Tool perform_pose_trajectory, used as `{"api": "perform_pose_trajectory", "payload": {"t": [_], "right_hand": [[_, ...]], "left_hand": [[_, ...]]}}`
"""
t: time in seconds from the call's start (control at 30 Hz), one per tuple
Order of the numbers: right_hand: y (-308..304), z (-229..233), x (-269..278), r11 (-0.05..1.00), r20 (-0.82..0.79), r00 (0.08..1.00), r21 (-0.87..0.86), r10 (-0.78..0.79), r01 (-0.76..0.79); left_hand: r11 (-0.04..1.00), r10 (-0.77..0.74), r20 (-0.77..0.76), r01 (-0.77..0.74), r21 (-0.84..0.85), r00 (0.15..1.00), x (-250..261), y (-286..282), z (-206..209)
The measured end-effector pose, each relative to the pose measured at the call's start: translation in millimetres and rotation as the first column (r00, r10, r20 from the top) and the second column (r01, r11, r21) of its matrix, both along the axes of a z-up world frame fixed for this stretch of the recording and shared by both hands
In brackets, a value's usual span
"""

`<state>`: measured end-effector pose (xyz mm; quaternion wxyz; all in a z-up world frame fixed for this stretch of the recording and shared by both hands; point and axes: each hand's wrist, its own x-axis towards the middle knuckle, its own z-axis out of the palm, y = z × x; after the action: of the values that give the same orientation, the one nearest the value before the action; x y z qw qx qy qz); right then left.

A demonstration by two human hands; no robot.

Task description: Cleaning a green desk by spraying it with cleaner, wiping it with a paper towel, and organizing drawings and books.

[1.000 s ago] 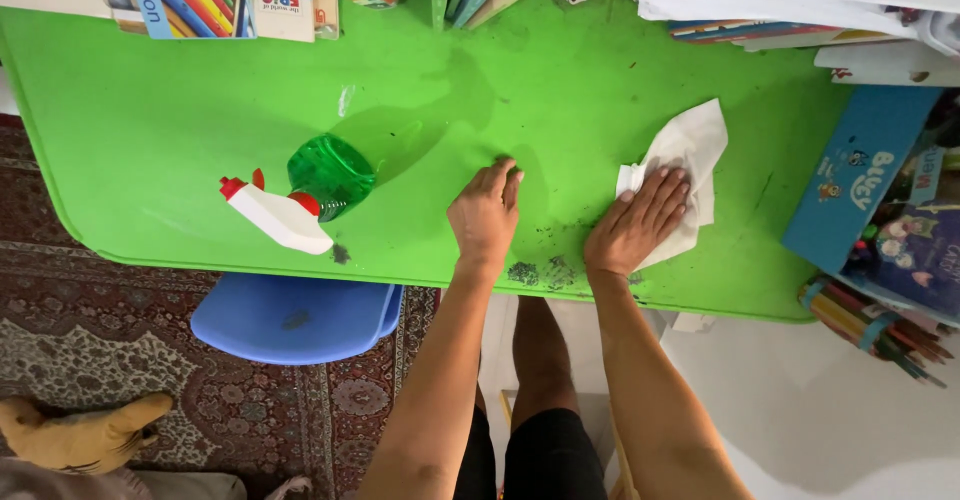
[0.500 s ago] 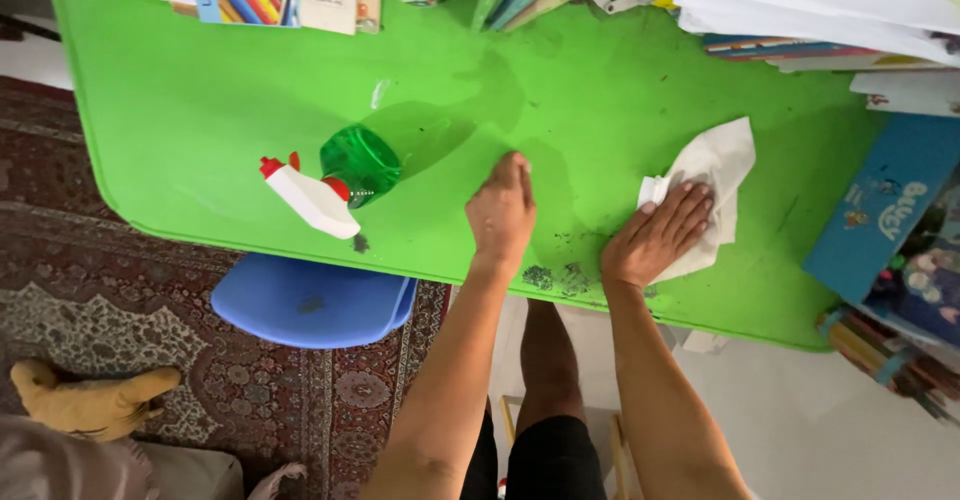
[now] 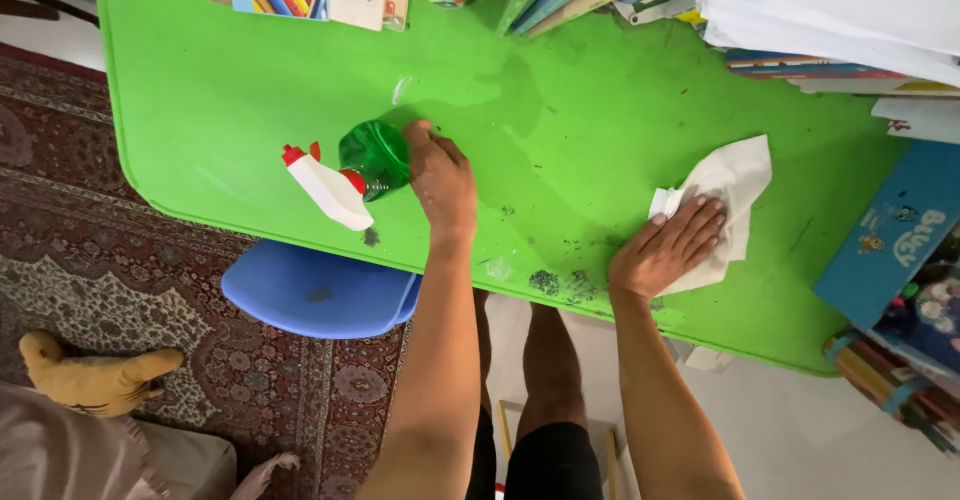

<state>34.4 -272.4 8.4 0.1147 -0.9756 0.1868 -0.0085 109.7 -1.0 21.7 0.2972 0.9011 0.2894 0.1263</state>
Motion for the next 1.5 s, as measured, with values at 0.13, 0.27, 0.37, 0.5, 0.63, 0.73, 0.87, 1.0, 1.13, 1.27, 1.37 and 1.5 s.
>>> {"api": "perform_pose_trajectory", "payload": {"t": [0.13, 0.27, 0.37, 0.5, 0.63, 0.73, 0.87, 1.0, 1.13, 1.27, 1.37, 1.5], "right_hand": [[0.4, 2.8, 0.9, 1.000, -0.001, 1.000, 0.004, 0.003, -0.003], [-1.2, -0.1, 0.2, 1.000, -0.009, 1.000, -0.001, 0.007, -0.007], [-1.2, 1.1, -0.1, 1.000, -0.008, 1.000, -0.005, 0.009, -0.009], [-0.5, 0.8, 1.2, 1.000, 0.006, 1.000, 0.000, 0.012, -0.012], [-2.3, 0.4, 1.1, 1.000, 0.019, 1.000, -0.001, 0.018, -0.018], [-1.9, 0.8, 1.4, 1.000, 0.021, 1.000, -0.002, 0.016, -0.016], [-0.5, 3.0, 1.4, 1.000, 0.022, 1.000, 0.012, 0.002, -0.003], [-1.1, 0.5, -0.2, 1.000, 0.029, 1.000, 0.008, 0.005, -0.005], [-1.0, 3.3, 0.4, 1.000, 0.019, 1.000, 0.016, 0.004, -0.004], [-0.2, 3.6, -0.9, 1.000, 0.017, 1.000, 0.023, 0.007, -0.008], [-0.3, 3.6, 0.2, 1.000, 0.021, 1.000, 0.024, 0.011, -0.012], [-1.8, -2.3, -3.7, 1.000, 0.025, 1.000, 0.015, 0.010, -0.010]], "left_hand": [[0.997, -0.020, 0.047, 0.017, 0.078, 0.999, 2.1, -2.7, -1.0], [0.998, 0.034, 0.020, -0.035, 0.049, 0.999, -1.5, -8.2, -3.9], [0.996, 0.052, 0.073, -0.056, 0.063, 0.996, -4.3, -12.6, -6.8], [0.992, 0.069, 0.100, -0.078, 0.095, 0.993, -4.2, -15.0, -11.2], [0.988, 0.077, 0.110, -0.091, 0.124, 0.991, 0.1, -17.9, -11.4], [0.990, 0.087, 0.094, -0.097, 0.102, 0.992, 4.1, -19.5, -5.6], [0.985, 0.099, 0.041, -0.104, 0.135, 0.994, 7.9, -20.8, -0.3], [0.995, 0.050, -0.010, -0.049, 0.090, 0.999, 4.1, -16.7, -0.9], [0.996, 0.040, 0.088, -0.047, 0.074, 0.995, -2.6, -13.0, -11.8], [0.980, 0.179, 0.116, -0.166, -0.108, 0.977, -7.6, -14.5, -9.4], [0.965, 0.211, 0.078, -0.195, -0.174, 0.974, -7.9, -16.7, -1.8], [0.995, 0.089, 0.058, -0.092, 0.043, 0.994, -7.5, -14.7, -3.7]]}}
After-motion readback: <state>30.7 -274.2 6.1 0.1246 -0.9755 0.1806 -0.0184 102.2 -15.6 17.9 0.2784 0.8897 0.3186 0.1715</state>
